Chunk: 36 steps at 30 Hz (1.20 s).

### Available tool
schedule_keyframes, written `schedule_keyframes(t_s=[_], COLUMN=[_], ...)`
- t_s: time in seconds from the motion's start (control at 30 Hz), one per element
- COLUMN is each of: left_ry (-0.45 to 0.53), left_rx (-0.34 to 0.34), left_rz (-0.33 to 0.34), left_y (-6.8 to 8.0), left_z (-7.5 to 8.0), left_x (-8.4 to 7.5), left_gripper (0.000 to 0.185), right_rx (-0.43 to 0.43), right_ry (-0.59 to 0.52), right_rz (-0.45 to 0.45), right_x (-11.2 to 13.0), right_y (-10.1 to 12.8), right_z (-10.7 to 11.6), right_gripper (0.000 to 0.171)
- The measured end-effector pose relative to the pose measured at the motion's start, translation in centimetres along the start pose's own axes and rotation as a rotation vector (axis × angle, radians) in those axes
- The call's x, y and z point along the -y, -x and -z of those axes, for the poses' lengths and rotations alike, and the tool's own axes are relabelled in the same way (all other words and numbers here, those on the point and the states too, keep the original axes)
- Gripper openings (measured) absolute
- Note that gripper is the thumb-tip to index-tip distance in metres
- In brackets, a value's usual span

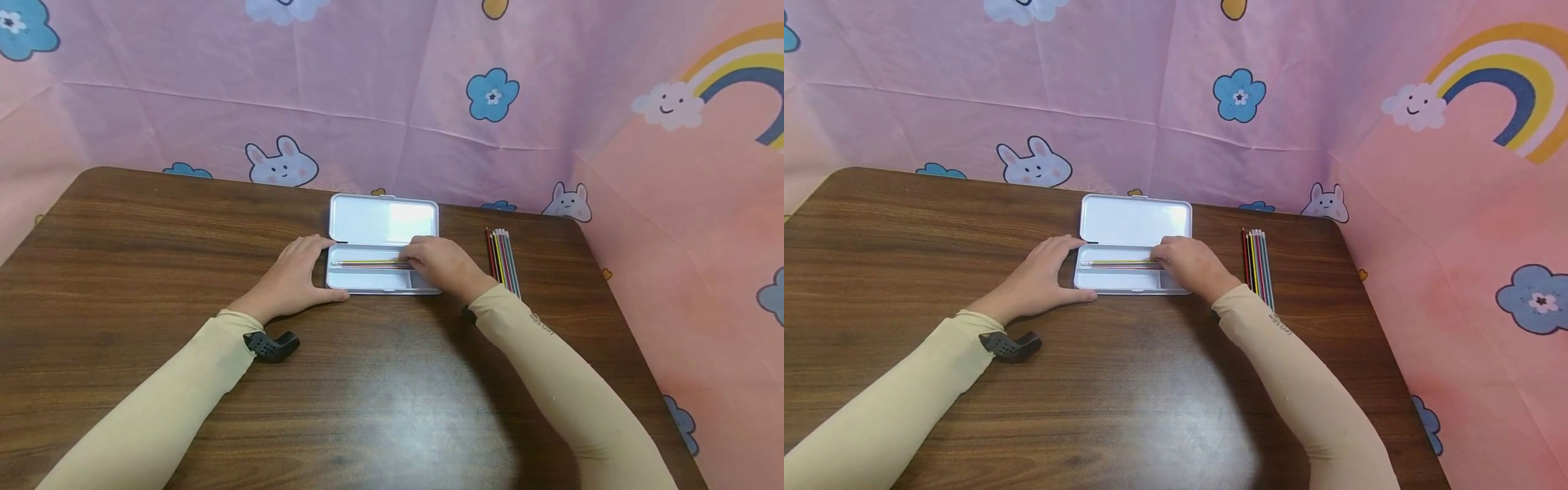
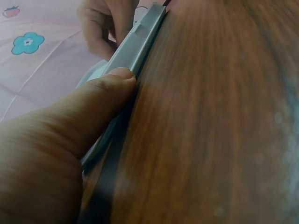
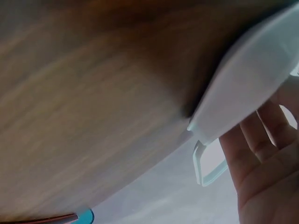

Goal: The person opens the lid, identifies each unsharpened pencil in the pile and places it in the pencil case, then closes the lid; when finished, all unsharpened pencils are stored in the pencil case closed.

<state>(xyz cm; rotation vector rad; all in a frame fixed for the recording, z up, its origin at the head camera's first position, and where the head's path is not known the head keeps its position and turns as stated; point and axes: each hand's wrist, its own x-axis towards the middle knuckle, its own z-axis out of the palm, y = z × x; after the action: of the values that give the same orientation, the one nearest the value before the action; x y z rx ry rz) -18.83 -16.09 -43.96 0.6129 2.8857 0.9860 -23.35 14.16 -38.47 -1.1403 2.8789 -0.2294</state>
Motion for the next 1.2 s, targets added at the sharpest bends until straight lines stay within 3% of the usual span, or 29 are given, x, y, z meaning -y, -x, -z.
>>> schedule_keyframes(t_s=[1.2], left_ry=[-0.004], left_rx=[-0.004], left_rz=[-0.003], left_y=[-0.09], left_z=[0.04], left_x=[-0.34], left_gripper=[0.098], right_rx=[0.022], right_ry=[-0.079], right_rz=[0.008], right_x=[-0.54], right_y=[0.42], right_z=[0.25], right_gripper=[0.020])
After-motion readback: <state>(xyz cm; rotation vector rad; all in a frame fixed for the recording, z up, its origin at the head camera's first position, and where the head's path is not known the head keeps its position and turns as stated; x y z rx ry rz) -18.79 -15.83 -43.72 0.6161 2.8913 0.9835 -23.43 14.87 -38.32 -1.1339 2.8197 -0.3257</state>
